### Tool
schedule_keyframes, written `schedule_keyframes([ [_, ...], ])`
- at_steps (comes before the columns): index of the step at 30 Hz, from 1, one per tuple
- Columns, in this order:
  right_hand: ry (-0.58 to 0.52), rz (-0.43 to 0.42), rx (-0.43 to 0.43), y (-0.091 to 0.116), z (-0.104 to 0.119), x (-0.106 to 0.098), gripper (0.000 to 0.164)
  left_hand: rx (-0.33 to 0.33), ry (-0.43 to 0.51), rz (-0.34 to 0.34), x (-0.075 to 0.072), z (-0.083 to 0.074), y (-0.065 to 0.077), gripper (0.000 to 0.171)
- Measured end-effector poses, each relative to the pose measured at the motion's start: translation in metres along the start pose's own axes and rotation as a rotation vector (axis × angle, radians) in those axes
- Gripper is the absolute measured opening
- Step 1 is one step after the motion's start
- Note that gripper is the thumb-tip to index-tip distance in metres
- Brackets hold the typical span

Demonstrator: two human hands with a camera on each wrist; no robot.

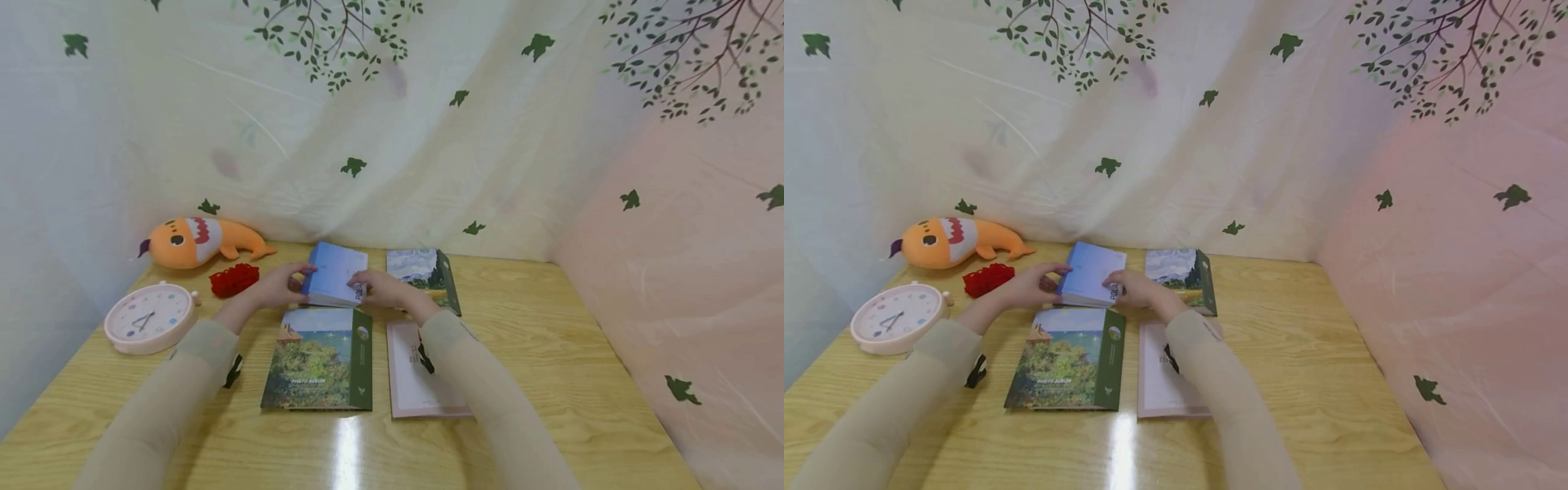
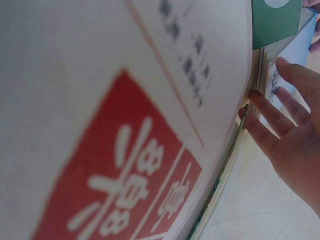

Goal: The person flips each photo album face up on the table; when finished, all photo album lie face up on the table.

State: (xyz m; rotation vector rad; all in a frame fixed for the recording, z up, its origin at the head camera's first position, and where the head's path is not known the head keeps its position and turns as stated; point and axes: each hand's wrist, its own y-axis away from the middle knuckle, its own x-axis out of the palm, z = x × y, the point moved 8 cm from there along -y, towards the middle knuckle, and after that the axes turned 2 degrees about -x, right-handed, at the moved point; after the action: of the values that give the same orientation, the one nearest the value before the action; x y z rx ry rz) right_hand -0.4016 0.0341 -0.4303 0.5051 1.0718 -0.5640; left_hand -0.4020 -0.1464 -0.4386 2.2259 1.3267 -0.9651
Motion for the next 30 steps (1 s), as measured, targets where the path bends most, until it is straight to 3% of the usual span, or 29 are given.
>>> schedule_keyframes([
  [14, 0.066, 0.006, 0.030, 0.002, -0.001, -0.002, 0.046, -0.051, -0.047, 0.036, 0.003, -0.003, -0.001, 0.063],
  [18, 0.013, 0.015, 0.052, 0.005, -0.002, -0.004, 0.052, -0.067, -0.084, 0.029, -0.001, -0.010, -0.001, 0.066],
  [23, -0.085, -0.005, 0.097, 0.018, -0.003, -0.016, 0.062, -0.034, -0.162, -0.012, -0.006, -0.028, -0.004, 0.072],
  [30, -0.132, -0.078, 0.120, 0.045, -0.003, -0.041, 0.061, -0.005, -0.236, -0.068, -0.006, -0.067, -0.013, 0.076],
])
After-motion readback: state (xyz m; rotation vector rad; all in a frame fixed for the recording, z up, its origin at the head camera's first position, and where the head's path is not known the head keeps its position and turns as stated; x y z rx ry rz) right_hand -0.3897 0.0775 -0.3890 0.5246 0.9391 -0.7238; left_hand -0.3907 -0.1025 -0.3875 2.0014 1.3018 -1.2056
